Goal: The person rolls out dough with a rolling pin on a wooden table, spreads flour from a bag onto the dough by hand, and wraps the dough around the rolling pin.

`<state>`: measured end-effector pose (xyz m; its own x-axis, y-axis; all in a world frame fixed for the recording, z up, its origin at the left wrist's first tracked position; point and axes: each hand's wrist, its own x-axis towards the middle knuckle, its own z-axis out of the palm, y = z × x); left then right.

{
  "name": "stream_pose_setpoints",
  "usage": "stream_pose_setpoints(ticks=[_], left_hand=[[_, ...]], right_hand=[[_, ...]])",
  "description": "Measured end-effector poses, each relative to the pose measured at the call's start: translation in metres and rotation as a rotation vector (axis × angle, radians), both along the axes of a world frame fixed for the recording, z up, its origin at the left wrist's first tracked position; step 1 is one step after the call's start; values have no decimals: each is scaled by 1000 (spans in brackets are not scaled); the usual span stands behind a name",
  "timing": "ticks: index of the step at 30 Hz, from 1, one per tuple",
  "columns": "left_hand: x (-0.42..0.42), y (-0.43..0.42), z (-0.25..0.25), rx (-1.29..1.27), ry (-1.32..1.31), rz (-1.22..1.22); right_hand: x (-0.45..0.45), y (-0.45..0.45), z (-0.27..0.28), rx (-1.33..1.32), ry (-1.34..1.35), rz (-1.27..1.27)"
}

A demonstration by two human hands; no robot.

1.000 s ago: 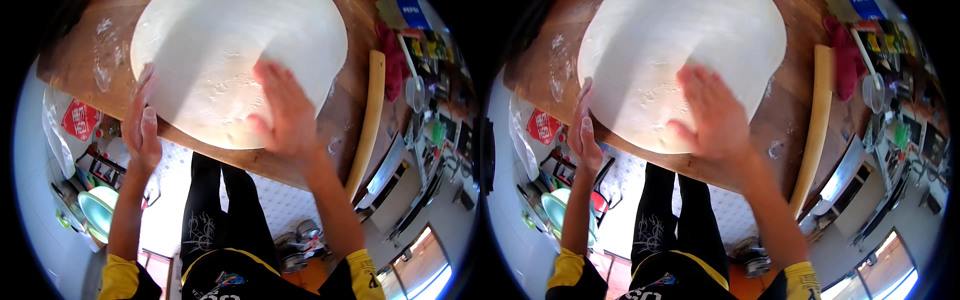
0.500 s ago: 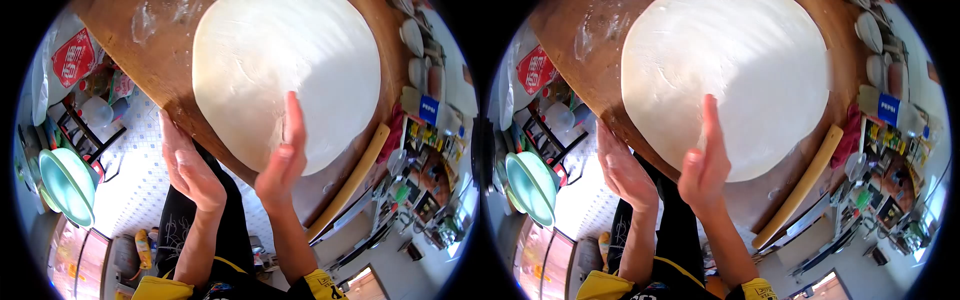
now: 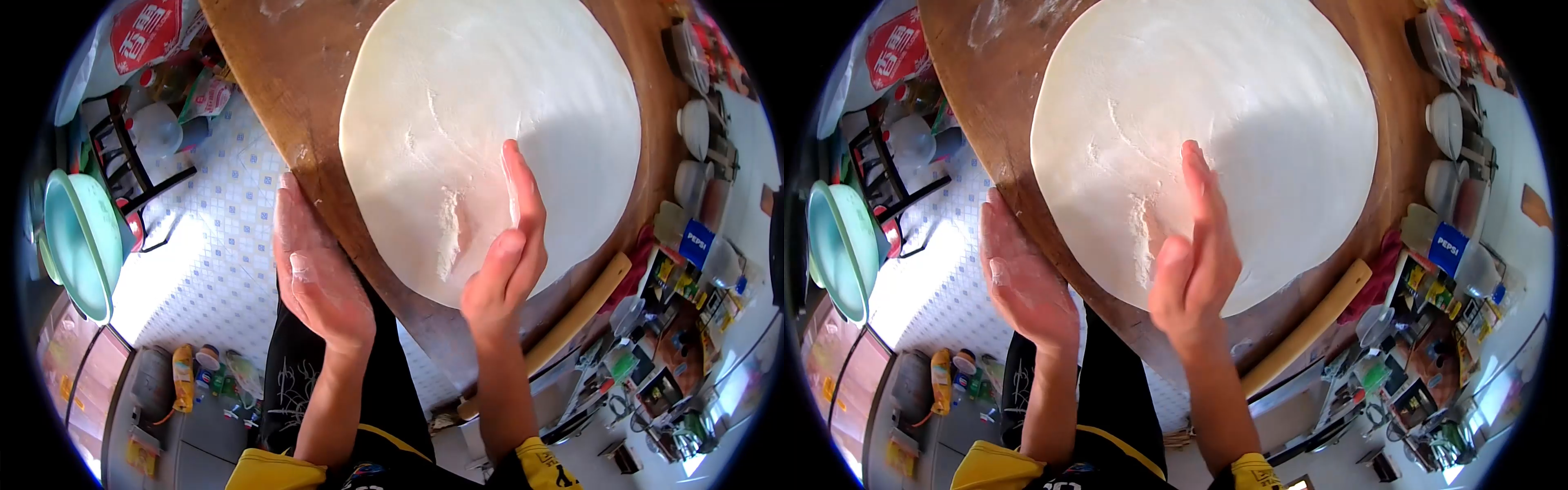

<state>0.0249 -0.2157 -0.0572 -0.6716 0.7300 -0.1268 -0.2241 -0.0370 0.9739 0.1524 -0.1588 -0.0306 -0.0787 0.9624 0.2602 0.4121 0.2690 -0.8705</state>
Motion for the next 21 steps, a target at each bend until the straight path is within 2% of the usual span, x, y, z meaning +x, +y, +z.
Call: stream_pose_setpoints(ticks=[2, 4, 6, 7, 9, 12, 13, 16, 17, 20, 21], left_hand=[[10, -3, -4, 55, -242, 95], [15, 0, -7, 50, -310, 168], [15, 2, -8, 116, -574, 241], [12, 0, -11, 101, -626, 232], [10, -3, -16, 78, -645, 255], [9, -3, -16, 52, -713, 316], [10, -4, -18, 37, -719, 307], [11, -5, -20, 56, -780, 328], [10, -7, -22, 71, -759, 280], [7, -9, -24, 104, -707, 192], [7, -9, -24, 112, -667, 158]], right_hand=[[11, 7, 2, -45, -312, 178], [5, 5, 1, -51, -310, 286], [-4, 0, -6, -106, -49, 318], [-2, 1, -8, -115, -7, 270], [3, 7, -8, -135, 17, 202], [-3, 9, -5, -163, -89, 152], [-10, 3, -6, -203, -10, 180], [-17, -6, -2, -277, -5, 255], [-15, -4, -6, -230, 71, 242], [-13, 7, -9, -179, 15, 156], [-12, 11, -12, -155, 10, 292]])
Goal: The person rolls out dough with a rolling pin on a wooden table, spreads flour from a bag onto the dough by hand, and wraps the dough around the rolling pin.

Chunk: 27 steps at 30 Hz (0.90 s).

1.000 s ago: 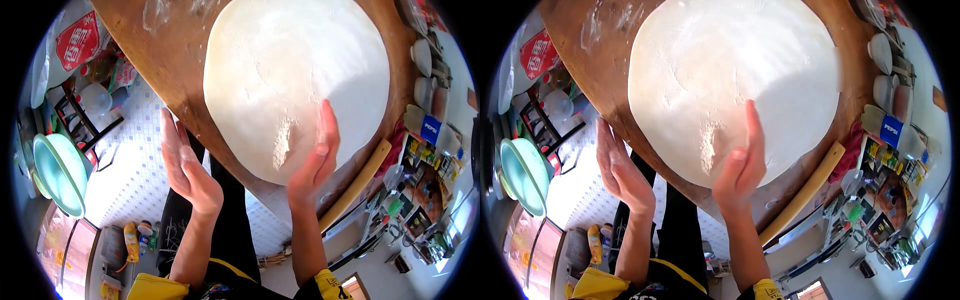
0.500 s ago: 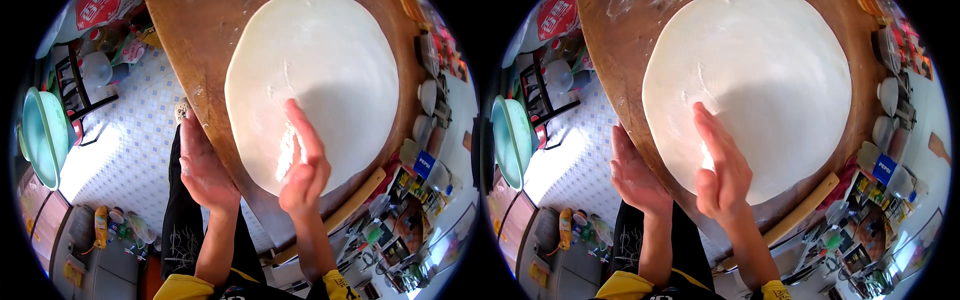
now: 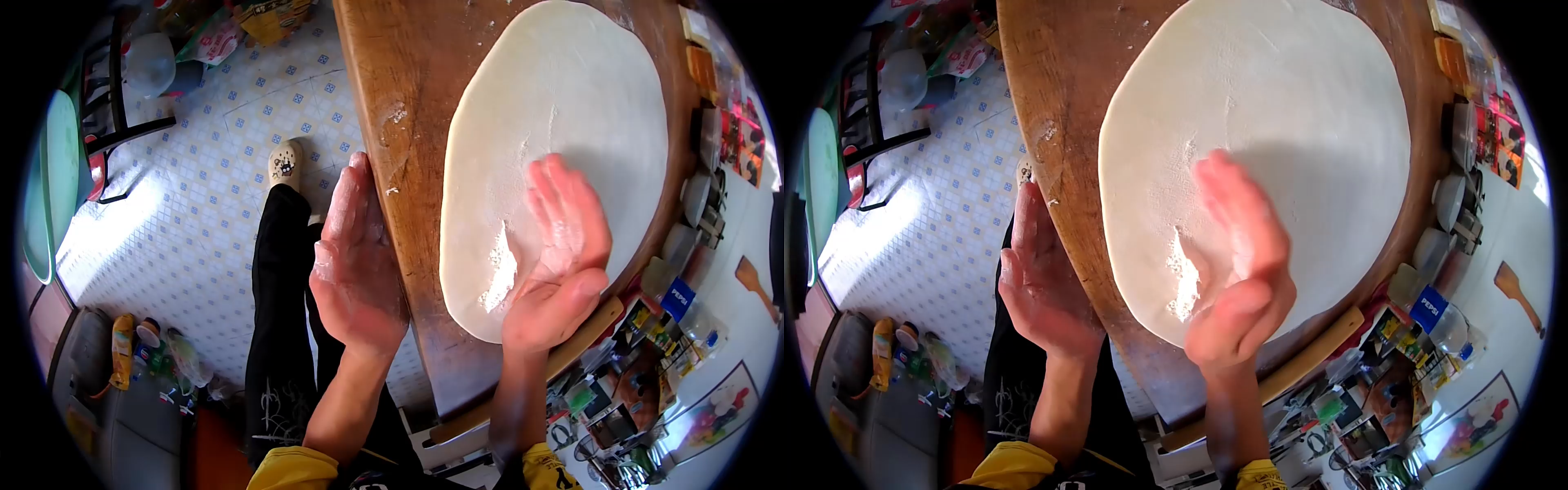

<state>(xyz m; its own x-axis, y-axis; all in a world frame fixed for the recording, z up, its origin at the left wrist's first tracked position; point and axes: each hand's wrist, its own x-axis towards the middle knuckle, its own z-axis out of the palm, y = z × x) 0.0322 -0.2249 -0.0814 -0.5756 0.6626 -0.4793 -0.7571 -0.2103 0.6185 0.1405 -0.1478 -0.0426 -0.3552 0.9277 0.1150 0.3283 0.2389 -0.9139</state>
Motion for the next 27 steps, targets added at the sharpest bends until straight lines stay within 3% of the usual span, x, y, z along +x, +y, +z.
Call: stream_pose_setpoints(ticks=[4, 8, 12, 13, 16, 19, 22, 25, 26, 27], left_hand=[[0, 1, -1, 53, -18, -24], [1, 2, -3, 38, 13, -44], [4, 5, 4, -54, -96, 78], [2, 5, 2, -47, -41, 9], [3, 7, -4, 2, 16, -53], [2, 5, -6, 11, 52, -59], [3, 6, -3, -2, 41, -54], [0, 4, -2, 95, -32, -57], [0, 3, -2, 30, 5, -71], [0, 4, -3, 29, 5, -72]], right_hand=[[1, -10, 7, -35, 44, 211], [-8, -29, 15, -20, -39, -455], [-51, -45, 9, -85, 69, -362], [-53, -45, 8, -90, 66, -362], [-58, -34, 15, 36, 84, -544], [-51, -22, 7, -28, -18, -320], [-57, -41, 3, -37, 64, -137], [-69, -54, 16, -240, 103, -77], [-80, -52, 17, -169, 103, -283], [-72, -51, 13, -135, 87, -282]])
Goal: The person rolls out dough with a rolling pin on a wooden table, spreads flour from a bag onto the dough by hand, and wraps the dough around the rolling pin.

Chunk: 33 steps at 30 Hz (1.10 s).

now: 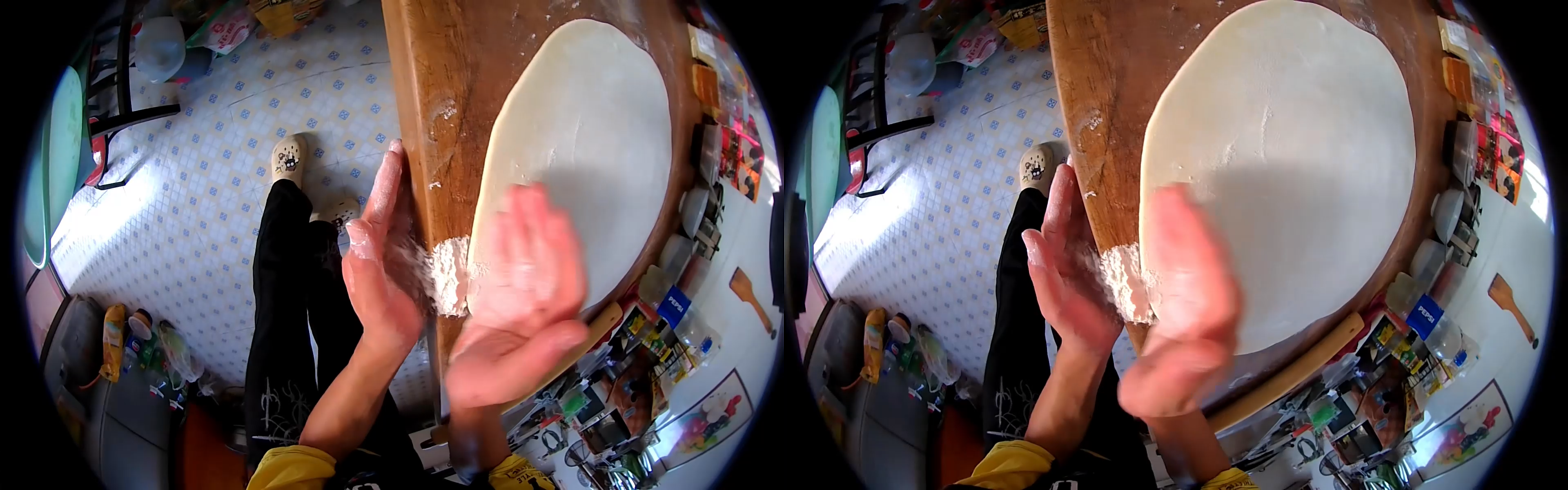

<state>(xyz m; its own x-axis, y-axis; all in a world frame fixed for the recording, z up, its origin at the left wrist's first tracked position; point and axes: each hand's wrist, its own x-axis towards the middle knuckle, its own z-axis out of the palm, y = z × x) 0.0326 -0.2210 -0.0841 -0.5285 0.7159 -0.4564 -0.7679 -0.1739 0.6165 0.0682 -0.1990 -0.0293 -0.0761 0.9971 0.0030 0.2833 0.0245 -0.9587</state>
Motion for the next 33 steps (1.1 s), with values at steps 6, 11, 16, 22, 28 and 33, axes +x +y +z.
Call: stream_pose_setpoints(ticks=[6, 11, 16, 22, 28, 33], left_hand=[[3, -1, -2, 10, -130, 36], [1, 0, -2, 51, -143, 3], [1, 0, 2, -8, -153, -34], [-1, 1, -2, -16, -143, -74], [0, 1, -2, -33, -150, -39], [0, -1, -2, 8, -179, -29]], right_hand=[[9, -11, -24, 287, -111, 313], [10, -19, -14, 217, -65, 177], [8, -23, -17, 188, -193, 201], [24, -48, -2, 344, -421, 63], [39, -103, 27, 75, -847, 137], [35, -112, 30, -70, -793, 115]])
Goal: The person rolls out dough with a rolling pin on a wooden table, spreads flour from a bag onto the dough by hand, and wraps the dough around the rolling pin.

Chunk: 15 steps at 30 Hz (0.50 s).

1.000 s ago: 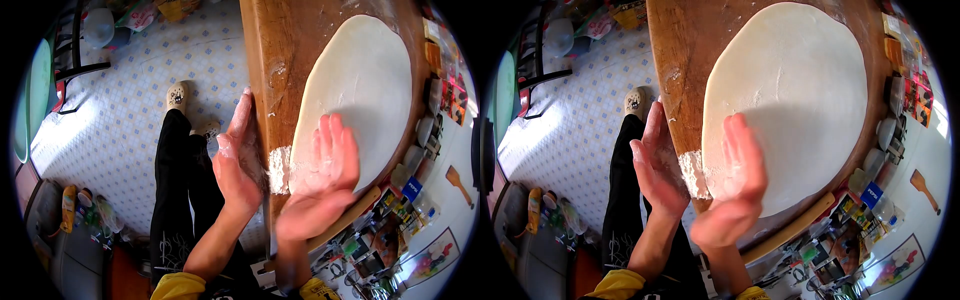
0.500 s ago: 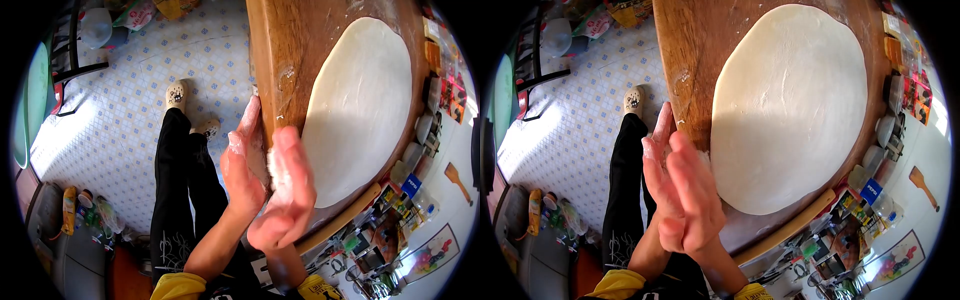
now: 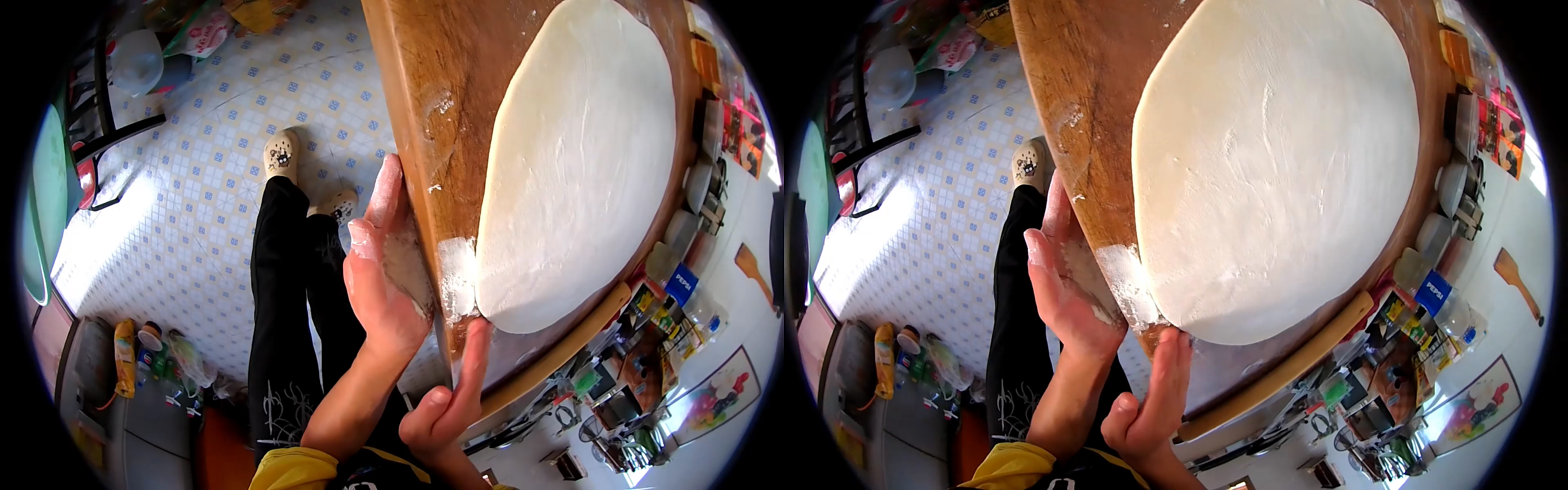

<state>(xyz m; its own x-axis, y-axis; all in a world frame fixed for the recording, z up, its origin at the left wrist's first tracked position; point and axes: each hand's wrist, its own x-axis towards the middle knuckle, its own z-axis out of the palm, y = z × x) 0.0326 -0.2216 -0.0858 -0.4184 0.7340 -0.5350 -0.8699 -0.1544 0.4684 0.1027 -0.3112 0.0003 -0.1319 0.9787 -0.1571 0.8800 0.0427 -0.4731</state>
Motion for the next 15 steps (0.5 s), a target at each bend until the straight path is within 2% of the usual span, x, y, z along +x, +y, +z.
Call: stream_pose_setpoints(ticks=[6, 8, 15], left_hand=[[1, 2, -1, -19, -1, 38], [-2, 3, 3, -100, 66, -51], [0, 1, -3, -19, 26, 26]], right_hand=[[-1, -9, -9, -4, -49, -2], [6, -22, -18, 30, -107, 72], [1, 7, -25, 20, -73, 159]])
